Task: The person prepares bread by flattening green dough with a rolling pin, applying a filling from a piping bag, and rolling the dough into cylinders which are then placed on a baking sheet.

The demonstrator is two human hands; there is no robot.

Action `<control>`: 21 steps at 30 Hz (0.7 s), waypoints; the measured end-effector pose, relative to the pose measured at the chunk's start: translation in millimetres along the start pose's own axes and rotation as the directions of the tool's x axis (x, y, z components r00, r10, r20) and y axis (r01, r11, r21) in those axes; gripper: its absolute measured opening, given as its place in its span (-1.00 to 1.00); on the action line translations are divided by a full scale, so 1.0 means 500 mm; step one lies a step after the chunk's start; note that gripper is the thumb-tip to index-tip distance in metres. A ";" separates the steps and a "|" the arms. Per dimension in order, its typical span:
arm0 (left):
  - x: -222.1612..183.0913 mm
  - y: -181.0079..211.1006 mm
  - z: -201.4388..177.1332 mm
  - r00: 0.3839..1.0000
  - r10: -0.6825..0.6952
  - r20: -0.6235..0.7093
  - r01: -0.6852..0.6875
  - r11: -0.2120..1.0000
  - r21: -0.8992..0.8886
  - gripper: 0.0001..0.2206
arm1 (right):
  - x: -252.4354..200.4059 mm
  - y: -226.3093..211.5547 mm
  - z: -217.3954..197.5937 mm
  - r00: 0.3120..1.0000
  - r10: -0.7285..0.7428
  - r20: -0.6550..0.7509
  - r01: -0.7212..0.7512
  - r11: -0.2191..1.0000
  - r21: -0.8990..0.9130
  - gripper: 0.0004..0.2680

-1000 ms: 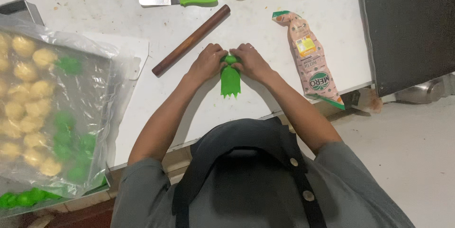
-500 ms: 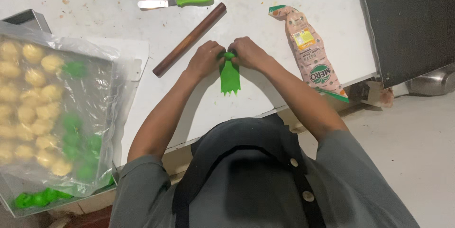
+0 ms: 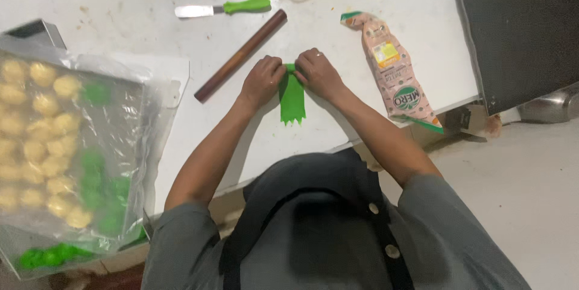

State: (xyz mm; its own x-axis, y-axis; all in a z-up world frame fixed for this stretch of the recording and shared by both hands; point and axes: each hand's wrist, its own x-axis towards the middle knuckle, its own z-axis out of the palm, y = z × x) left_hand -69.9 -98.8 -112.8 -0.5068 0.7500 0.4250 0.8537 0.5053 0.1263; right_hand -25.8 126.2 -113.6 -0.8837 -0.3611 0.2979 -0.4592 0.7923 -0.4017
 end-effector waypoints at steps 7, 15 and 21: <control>-0.025 0.029 -0.073 0.986 0.037 0.160 -0.003 0.979 -0.203 -0.83 | -0.056 -0.056 -0.071 0.995 0.025 0.094 -0.011 0.988 -0.156 -0.84; -0.024 0.004 -0.054 0.897 -0.345 0.277 0.437 0.790 -0.430 -0.84 | -0.030 -0.065 -0.106 0.969 0.235 0.079 -0.247 0.939 0.238 -0.83; -0.072 0.030 -0.040 0.905 -0.352 0.238 0.424 0.780 -0.460 -0.83 | -0.070 -0.058 -0.073 0.984 0.180 -0.003 -0.166 0.913 0.373 -0.89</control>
State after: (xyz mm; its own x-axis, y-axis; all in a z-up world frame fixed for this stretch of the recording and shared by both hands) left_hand -36.5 -126.7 -108.1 -0.7879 0.6025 0.1272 0.5062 0.5161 0.6910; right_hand 21.8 133.6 -80.9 -0.9516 -0.2109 0.2235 -0.3065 0.6001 -0.7388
